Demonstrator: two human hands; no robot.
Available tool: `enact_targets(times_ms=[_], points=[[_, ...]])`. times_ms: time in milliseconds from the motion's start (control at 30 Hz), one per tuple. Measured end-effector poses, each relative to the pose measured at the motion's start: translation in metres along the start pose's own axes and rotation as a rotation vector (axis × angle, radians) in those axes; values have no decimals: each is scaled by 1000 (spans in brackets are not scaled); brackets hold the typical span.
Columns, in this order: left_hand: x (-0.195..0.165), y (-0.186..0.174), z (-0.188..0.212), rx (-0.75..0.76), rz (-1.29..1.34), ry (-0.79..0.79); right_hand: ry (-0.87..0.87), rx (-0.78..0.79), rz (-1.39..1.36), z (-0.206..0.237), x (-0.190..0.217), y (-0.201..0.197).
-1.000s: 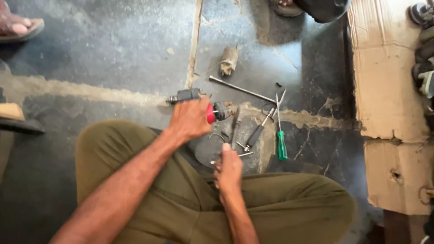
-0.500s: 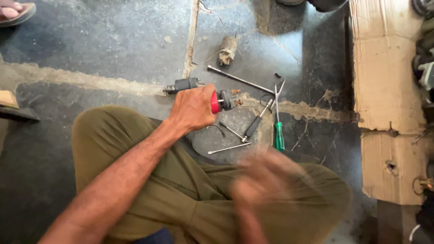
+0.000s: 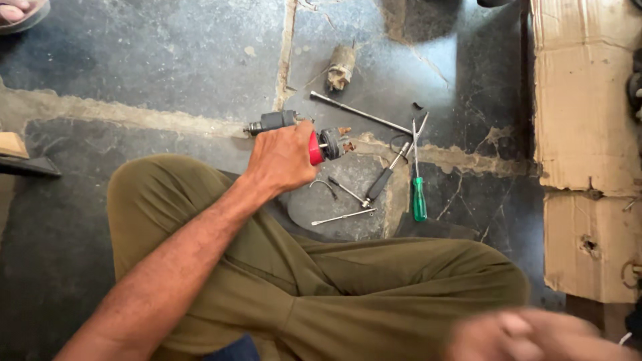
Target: The person sits on the floor and uses pliers and a screwdriver to disassemble and adjust a small red cylindrical electrical component. They repeatedly open the casing, manipulate internal parts, and inspect the device throughout the clip.
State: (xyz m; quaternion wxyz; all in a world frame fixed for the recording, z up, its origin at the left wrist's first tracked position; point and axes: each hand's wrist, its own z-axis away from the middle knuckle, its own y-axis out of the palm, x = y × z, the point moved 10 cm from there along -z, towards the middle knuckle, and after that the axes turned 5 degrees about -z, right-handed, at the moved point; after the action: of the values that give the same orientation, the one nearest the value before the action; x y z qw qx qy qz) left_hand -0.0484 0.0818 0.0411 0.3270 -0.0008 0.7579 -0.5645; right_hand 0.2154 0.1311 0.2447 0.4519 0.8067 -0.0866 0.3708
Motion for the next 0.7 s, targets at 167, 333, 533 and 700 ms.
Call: enact_targets(times_ms=[167, 333, 533, 700], points=[[7, -5, 5, 24, 65, -80, 937, -571, 598, 105, -234, -112], [1, -15, 2, 14, 14, -43, 415, -409, 491, 85, -188, -142], [0, -7, 1, 19, 25, -22, 33, -6, 21, -3, 10, 4], [-5, -11, 2, 27, 54, -25, 517, -327, 536, 47, -148, -73]])
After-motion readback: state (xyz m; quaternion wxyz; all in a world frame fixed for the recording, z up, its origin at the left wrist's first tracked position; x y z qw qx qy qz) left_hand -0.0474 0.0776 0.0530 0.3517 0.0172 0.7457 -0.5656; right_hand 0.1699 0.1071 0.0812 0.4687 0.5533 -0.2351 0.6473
